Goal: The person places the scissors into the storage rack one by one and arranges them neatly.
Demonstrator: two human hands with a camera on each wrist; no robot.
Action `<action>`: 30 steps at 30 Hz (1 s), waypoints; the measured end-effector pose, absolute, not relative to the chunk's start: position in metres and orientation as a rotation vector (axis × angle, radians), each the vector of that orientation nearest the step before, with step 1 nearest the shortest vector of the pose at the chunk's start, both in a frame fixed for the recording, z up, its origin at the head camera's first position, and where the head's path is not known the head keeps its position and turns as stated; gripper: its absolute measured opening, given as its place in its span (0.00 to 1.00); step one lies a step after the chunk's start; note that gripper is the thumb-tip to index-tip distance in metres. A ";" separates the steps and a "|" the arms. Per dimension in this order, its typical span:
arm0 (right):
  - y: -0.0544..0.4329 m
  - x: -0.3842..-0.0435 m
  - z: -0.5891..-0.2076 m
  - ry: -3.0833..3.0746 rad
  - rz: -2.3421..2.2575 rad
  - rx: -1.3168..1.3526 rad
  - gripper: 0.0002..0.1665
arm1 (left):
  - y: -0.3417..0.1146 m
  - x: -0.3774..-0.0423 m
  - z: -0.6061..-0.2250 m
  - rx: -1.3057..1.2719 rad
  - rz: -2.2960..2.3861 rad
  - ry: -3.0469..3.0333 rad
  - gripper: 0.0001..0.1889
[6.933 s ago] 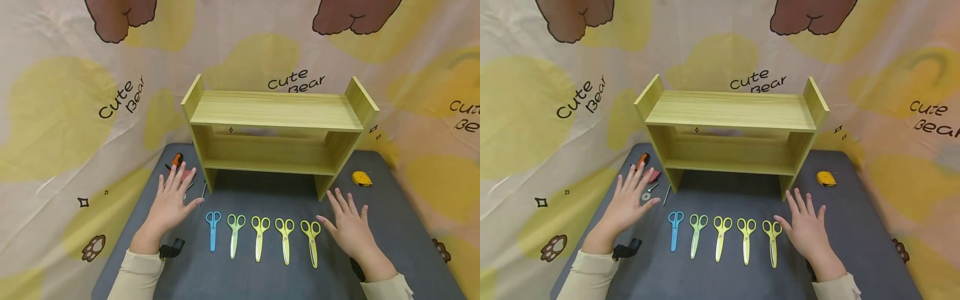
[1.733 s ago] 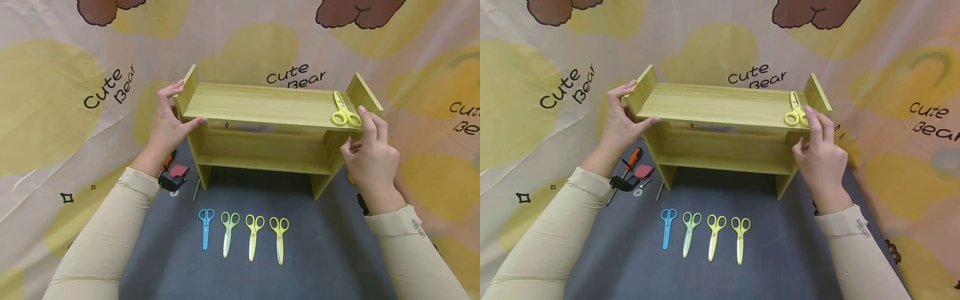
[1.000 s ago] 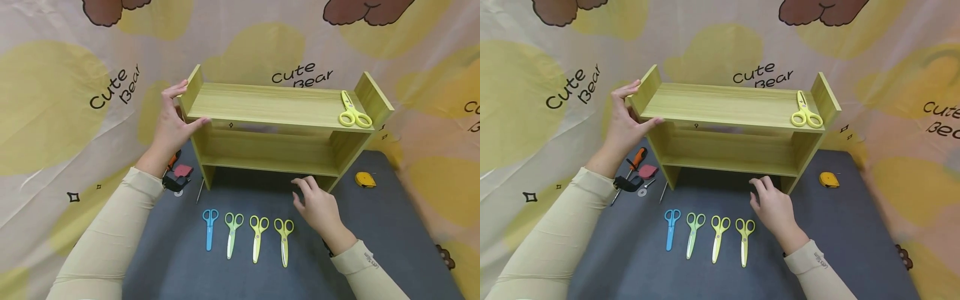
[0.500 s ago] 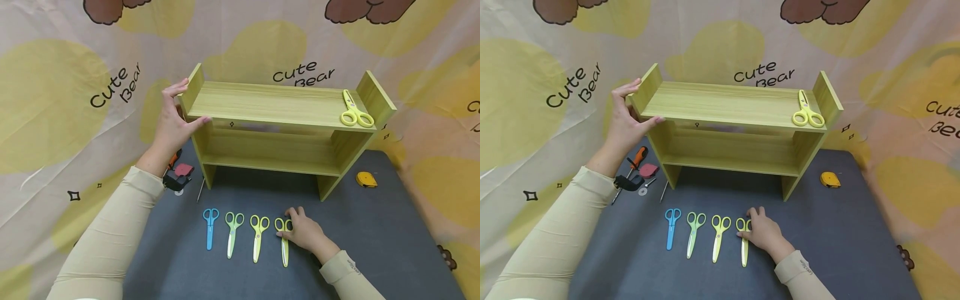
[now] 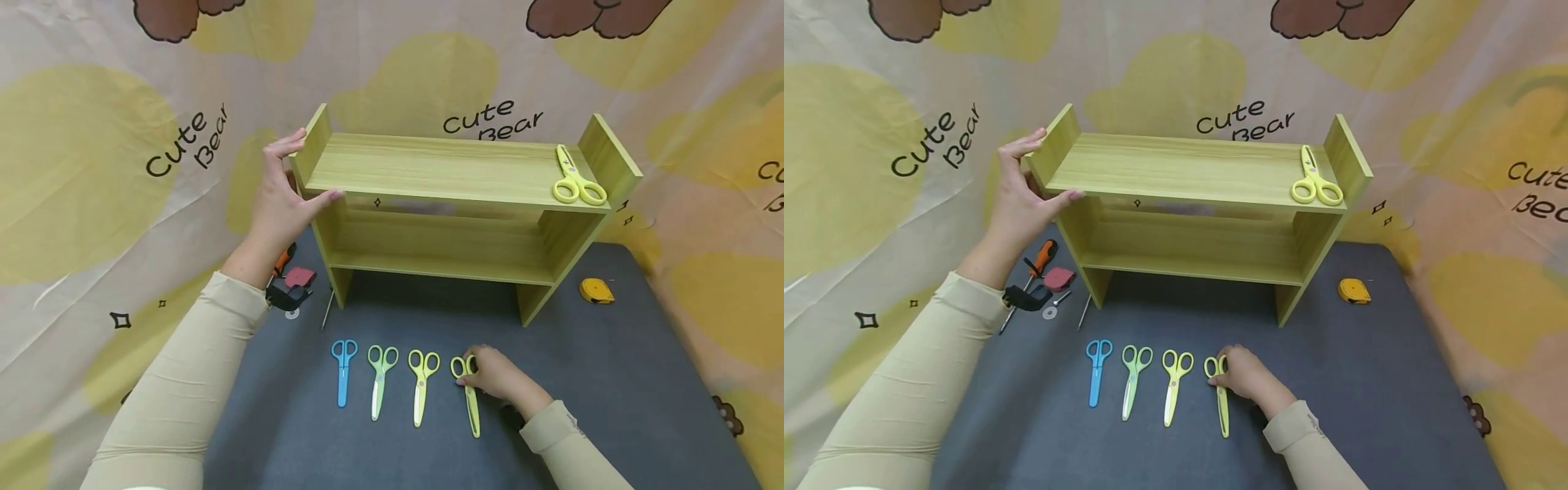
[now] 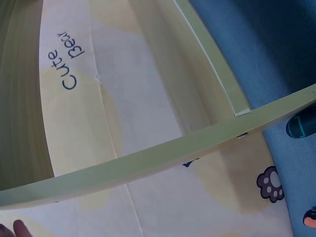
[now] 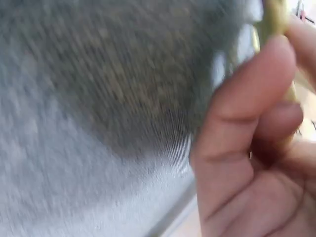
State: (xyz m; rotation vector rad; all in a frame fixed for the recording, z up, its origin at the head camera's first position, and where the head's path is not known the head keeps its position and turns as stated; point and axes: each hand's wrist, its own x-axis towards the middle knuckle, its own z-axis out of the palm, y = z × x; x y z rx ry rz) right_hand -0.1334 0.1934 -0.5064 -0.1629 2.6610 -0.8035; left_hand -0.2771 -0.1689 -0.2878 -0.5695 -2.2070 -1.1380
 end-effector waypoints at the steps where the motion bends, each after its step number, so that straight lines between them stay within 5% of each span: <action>1: 0.195 -0.133 -0.505 2.636 -0.816 -0.168 0.22 | -0.169 -0.277 -0.288 -0.564 -1.133 -2.213 0.47; 8: 0.199 -0.124 -0.488 2.672 -0.731 -0.272 0.11 | -0.169 -0.276 -0.291 -0.568 -1.144 -2.198 0.48; 30: 0.215 -0.097 -0.410 3.162 -0.907 -0.301 0.14 | -0.169 -0.272 -0.287 -0.504 -1.137 -2.258 0.48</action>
